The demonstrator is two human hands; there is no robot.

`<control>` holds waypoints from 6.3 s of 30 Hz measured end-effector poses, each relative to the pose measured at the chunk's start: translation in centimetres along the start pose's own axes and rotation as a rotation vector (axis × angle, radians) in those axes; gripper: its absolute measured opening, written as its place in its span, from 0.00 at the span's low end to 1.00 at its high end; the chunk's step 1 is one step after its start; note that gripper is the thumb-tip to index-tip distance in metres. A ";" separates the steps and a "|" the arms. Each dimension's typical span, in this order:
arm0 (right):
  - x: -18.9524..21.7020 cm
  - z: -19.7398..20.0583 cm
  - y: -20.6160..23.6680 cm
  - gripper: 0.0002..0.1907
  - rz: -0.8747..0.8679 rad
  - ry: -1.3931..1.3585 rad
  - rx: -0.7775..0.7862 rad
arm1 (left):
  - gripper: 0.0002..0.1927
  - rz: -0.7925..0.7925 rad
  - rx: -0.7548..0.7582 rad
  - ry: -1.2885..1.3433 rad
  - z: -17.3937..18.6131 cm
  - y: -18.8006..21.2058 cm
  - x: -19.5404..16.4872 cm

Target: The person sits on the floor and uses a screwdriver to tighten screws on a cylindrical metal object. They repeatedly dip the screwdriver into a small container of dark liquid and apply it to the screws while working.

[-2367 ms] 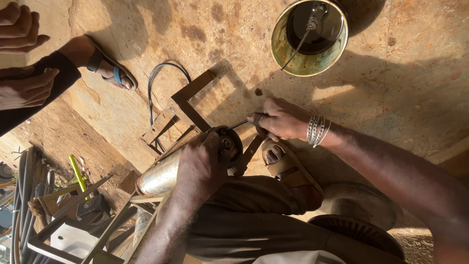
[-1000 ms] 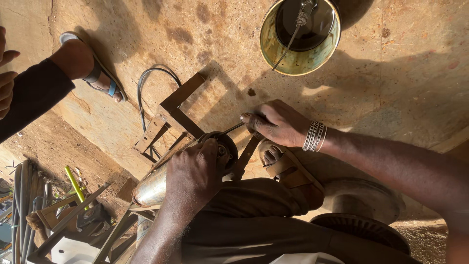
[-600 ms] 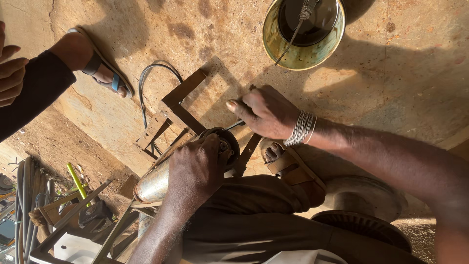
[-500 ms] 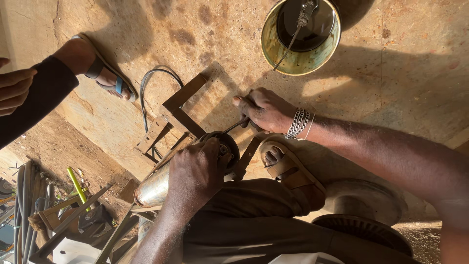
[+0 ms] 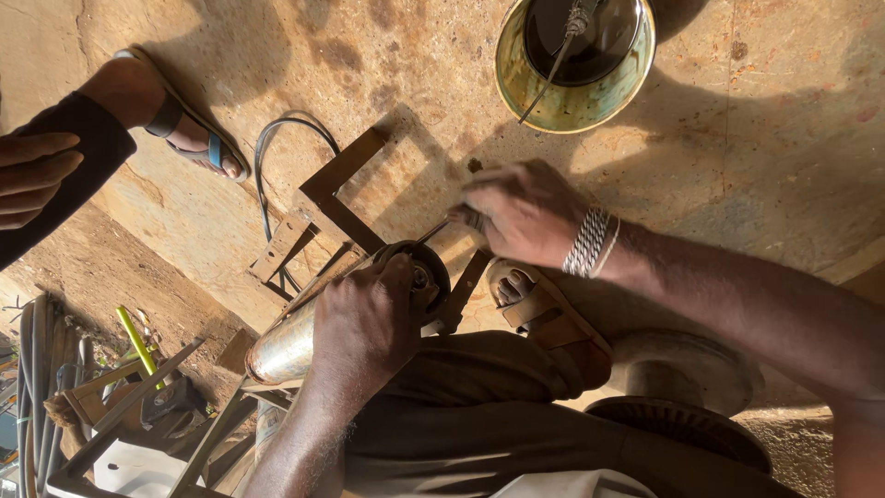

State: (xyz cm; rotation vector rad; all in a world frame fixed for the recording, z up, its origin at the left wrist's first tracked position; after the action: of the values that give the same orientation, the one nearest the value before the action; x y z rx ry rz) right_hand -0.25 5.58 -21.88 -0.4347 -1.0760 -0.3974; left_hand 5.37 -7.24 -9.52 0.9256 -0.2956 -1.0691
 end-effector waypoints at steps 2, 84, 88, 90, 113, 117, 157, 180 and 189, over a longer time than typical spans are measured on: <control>0.0 -0.8 0.0 0.12 -0.033 -0.014 0.049 | 0.06 -0.026 -0.042 0.036 0.3 0.2 -0.4; -0.4 2.4 -2.1 0.22 0.323 0.244 -0.227 | 0.09 -0.311 -0.234 0.279 2.6 -2.3 0.5; -2.6 -0.2 -1.5 0.21 -0.020 0.210 0.288 | 0.10 -0.379 -0.004 0.354 -0.4 -5.3 1.2; -3.4 -2.2 0.3 0.29 -0.449 -0.220 0.519 | 0.10 -0.254 0.106 0.302 -1.8 -6.3 2.2; -1.6 2.5 0.3 0.11 -0.192 -0.038 -0.113 | 0.11 -0.250 0.144 0.483 0.1 -6.9 1.3; -0.8 2.9 -0.3 0.11 -0.181 -0.074 -0.095 | 0.11 -0.300 0.164 0.356 0.0 -6.9 2.1; 1.5 -1.1 2.2 0.15 -0.162 -0.111 0.254 | 0.18 -0.013 0.290 0.324 -0.7 -6.5 4.0; 0.8 -3.5 3.7 0.16 0.234 -0.225 -0.002 | 0.16 0.044 0.281 0.236 -0.7 -6.5 4.1; 0.4 -4.3 2.8 0.17 0.242 -0.277 0.056 | 0.15 0.042 0.268 0.201 -1.3 -6.7 4.9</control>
State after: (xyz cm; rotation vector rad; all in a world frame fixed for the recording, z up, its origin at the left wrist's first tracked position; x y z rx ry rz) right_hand 4.60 5.68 -23.66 -0.5744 -1.2826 -0.0930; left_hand 4.41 -11.79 -16.50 1.2527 -0.2944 -0.9019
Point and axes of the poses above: each hand's wrist, its own y-axis away from the middle knuckle, its own z-axis out of the back of the hand, x = y × z, the point moved 6 cm from there along -y, towards the middle knuckle, and after that the axes turned 9 degrees about y, right-handed, at the moved point
